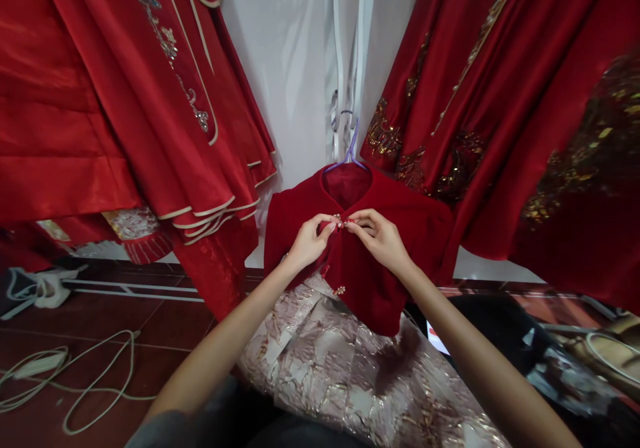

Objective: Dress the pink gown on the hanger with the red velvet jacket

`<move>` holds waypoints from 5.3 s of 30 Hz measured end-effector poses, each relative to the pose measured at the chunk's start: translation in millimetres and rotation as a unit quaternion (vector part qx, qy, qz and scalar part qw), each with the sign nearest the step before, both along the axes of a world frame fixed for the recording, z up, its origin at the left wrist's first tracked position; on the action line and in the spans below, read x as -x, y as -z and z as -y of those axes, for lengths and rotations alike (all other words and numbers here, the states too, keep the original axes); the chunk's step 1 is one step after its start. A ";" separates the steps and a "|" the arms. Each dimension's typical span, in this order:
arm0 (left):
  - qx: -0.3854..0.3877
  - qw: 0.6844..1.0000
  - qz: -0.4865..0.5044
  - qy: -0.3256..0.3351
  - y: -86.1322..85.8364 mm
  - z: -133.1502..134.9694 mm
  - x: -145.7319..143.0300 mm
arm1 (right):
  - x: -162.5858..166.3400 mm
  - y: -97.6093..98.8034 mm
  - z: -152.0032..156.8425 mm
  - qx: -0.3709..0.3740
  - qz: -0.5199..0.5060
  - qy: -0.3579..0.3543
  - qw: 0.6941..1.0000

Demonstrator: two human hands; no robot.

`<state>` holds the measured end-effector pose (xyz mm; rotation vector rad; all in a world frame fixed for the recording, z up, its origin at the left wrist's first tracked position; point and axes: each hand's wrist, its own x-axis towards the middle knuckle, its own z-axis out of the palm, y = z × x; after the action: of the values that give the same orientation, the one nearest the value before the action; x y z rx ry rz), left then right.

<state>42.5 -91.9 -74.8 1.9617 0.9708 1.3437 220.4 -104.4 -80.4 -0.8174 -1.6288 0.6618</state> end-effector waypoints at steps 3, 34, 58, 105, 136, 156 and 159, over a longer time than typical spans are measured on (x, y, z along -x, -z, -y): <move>0.018 1.000 0.005 0.011 -3.3 0.0 -2.8 | 0.4 1.6 -2.8 -0.002 -0.001 0.007 1.000; 0.084 0.989 0.117 0.012 10.8 -3.9 -12.5 | 7.1 4.9 -0.3 -0.010 -0.035 0.057 0.998; -0.139 0.950 -0.274 -0.052 -29.5 9.1 -16.9 | -3.3 -10.8 -11.3 0.007 0.033 0.077 0.996; 0.177 0.981 -0.049 0.056 18.9 76.2 36.2 | 53.8 42.3 84.8 0.099 -0.065 0.019 0.993; 0.128 0.988 0.034 -0.086 32.6 32.0 64.3 | 75.3 34.9 10.1 0.022 0.032 0.050 0.998; 0.055 0.987 0.057 -0.142 35.5 18.6 54.7 | 78.9 41.6 5.7 0.001 0.050 0.073 0.996; 0.054 0.988 0.047 -0.137 36.4 20.5 55.1 | 75.1 41.0 6.9 0.004 0.059 0.065 0.996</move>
<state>-12.6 -112.4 -111.1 1.7146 1.2754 1.4821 145.3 -111.3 -121.5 -0.9748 -1.6625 0.5361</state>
